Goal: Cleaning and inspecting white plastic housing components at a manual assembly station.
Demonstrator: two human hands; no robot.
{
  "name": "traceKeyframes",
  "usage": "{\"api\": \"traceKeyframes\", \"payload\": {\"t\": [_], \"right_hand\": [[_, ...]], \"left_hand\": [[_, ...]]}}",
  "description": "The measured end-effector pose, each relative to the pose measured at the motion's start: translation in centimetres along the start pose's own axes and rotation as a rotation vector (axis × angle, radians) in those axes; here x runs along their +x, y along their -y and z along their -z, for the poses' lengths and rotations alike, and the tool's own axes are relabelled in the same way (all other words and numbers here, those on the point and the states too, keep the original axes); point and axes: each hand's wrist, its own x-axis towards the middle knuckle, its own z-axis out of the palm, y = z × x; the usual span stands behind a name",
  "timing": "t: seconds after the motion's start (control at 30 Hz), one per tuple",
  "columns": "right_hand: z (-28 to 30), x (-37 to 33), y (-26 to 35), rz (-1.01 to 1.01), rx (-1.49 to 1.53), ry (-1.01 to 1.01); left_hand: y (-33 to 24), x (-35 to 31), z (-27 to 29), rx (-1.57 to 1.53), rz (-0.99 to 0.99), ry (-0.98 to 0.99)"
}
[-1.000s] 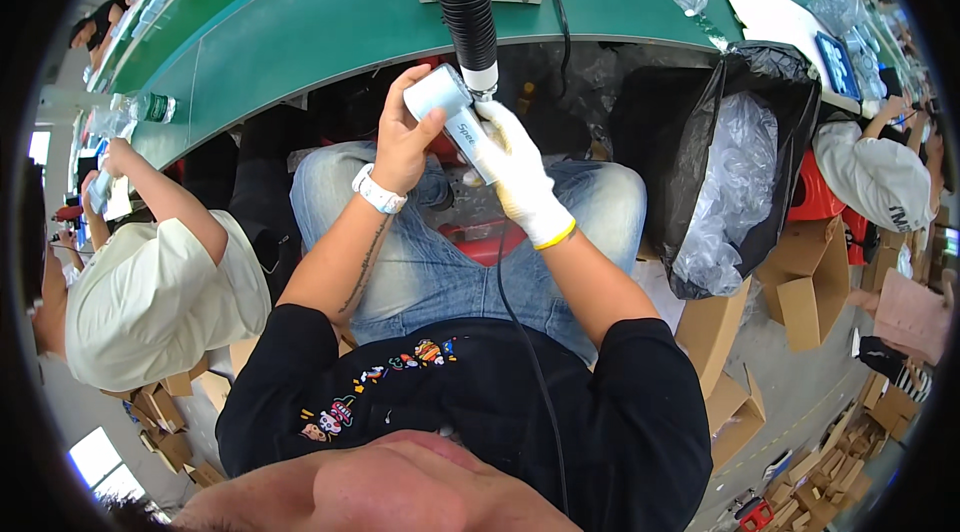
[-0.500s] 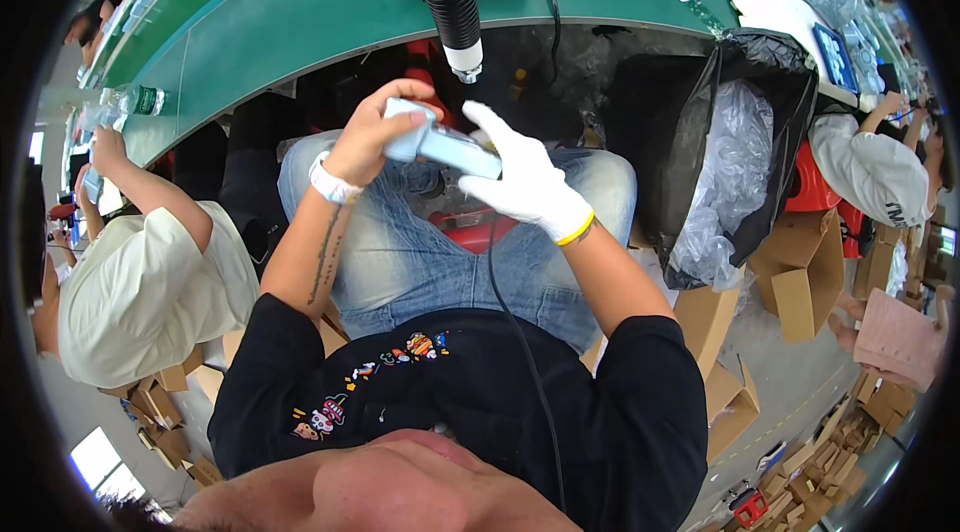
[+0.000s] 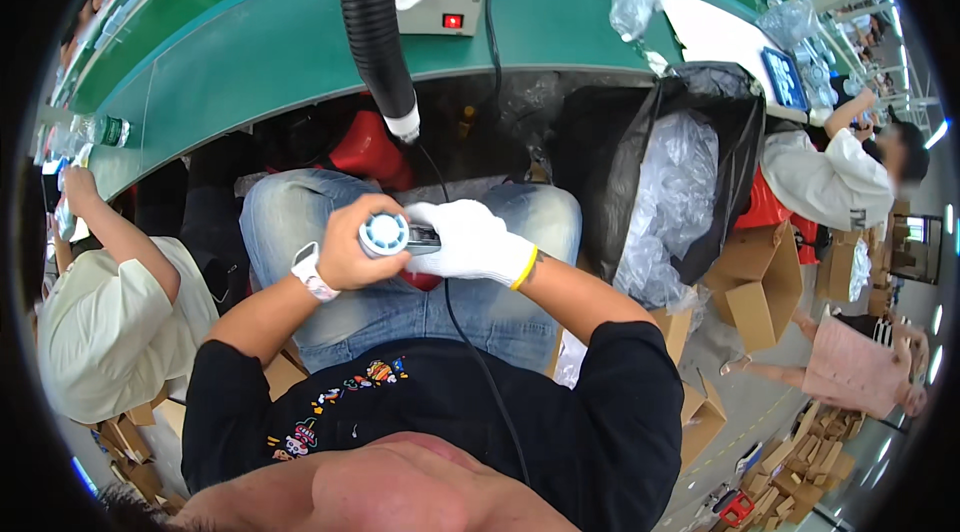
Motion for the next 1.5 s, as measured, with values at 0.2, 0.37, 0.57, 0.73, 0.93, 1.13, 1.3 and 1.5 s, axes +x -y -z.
{"api": "traceKeyframes", "payload": {"t": [0.2, 0.37, 0.57, 0.73, 0.93, 1.13, 1.3, 1.5], "right_hand": [[13.1, 3.1, -8.4, 0.160, -0.041, -1.134], [23.0, 5.5, -14.6, -0.288, -0.835, -1.214], [23.4, 8.0, -15.7, -0.513, -0.789, -1.045], [24.2, 7.8, -15.4, -0.651, -0.605, -1.072], [17.8, 4.8, -13.1, -0.064, 0.257, -1.204], [1.5, 3.7, -1.4, 0.231, 0.002, -0.554], [-4.7, 6.5, -1.3, 0.126, 0.290, -0.730], [-4.9, 6.2, -0.6, -0.023, 0.216, -0.693]], "left_hand": [[3.7, 6.7, 12.6, 0.021, -0.365, -0.673], [9.0, 21.5, 21.5, 1.058, -0.227, -0.737], [15.0, 28.9, 28.2, 1.196, -0.152, -0.621], [9.6, 26.0, 21.9, 1.427, -0.174, -0.922], [5.3, 9.1, 7.2, -0.186, -0.045, -0.551], [3.0, 5.2, -0.6, -1.183, 0.596, -0.412], [7.3, 5.2, -3.2, -0.985, 0.583, -0.353], [7.0, 4.3, -3.1, -1.229, 0.547, -0.312]]}}
